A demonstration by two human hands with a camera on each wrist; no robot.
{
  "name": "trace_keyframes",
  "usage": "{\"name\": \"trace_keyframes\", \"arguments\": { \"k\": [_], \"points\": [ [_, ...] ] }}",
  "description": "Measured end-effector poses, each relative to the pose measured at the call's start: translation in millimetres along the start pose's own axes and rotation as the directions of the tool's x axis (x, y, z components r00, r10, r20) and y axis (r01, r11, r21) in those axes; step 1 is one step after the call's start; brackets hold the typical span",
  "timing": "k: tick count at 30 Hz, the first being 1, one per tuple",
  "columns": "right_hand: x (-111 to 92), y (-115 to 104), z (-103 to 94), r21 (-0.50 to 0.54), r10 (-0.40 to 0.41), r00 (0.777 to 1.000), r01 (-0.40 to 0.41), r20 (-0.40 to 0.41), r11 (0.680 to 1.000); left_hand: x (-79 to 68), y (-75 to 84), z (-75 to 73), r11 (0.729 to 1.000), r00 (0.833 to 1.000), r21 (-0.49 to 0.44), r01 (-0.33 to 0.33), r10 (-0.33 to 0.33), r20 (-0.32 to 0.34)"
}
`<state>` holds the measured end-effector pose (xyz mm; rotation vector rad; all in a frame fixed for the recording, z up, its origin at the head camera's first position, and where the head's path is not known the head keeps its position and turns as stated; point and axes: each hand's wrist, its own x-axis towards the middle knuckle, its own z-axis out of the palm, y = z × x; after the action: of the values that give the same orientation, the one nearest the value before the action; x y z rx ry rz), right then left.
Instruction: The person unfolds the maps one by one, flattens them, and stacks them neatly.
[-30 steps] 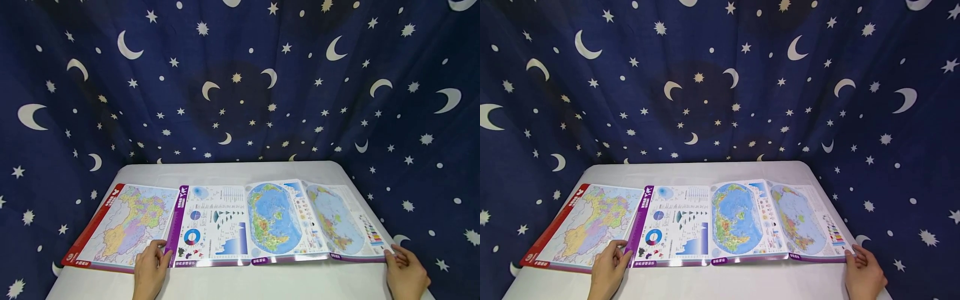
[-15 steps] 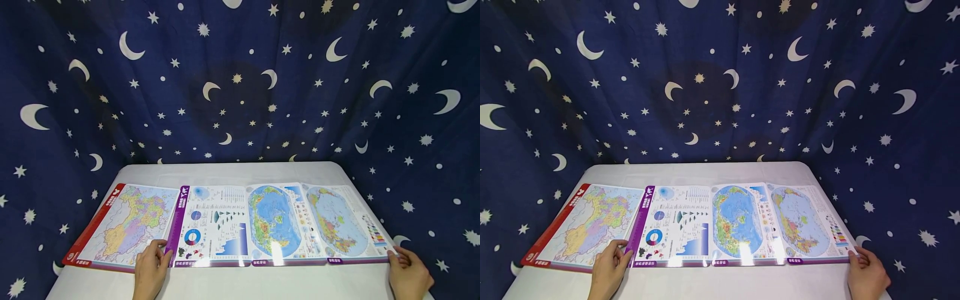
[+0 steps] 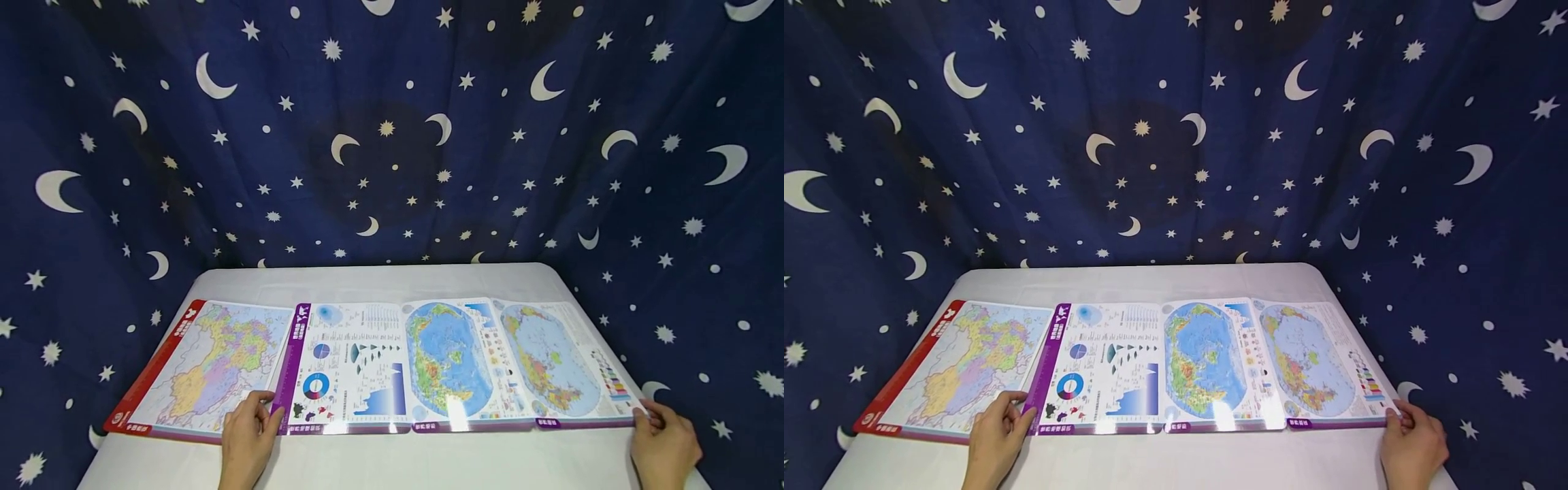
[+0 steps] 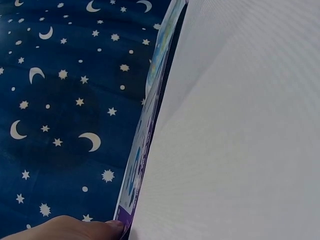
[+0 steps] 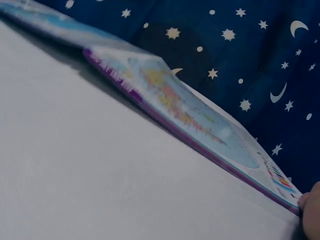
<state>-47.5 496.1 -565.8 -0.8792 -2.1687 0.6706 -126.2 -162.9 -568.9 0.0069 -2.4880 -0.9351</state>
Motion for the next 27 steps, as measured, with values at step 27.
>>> {"name": "trace_keyframes", "arguments": {
  "k": [27],
  "points": [
    [-92.2,-105.9,36.5,0.157,-0.175,0.985,0.175,-0.015,0.972,-1.2,4.3,-2.6,0.984,0.989,-0.156,0.083,-0.101,-0.108]
  ]
}}
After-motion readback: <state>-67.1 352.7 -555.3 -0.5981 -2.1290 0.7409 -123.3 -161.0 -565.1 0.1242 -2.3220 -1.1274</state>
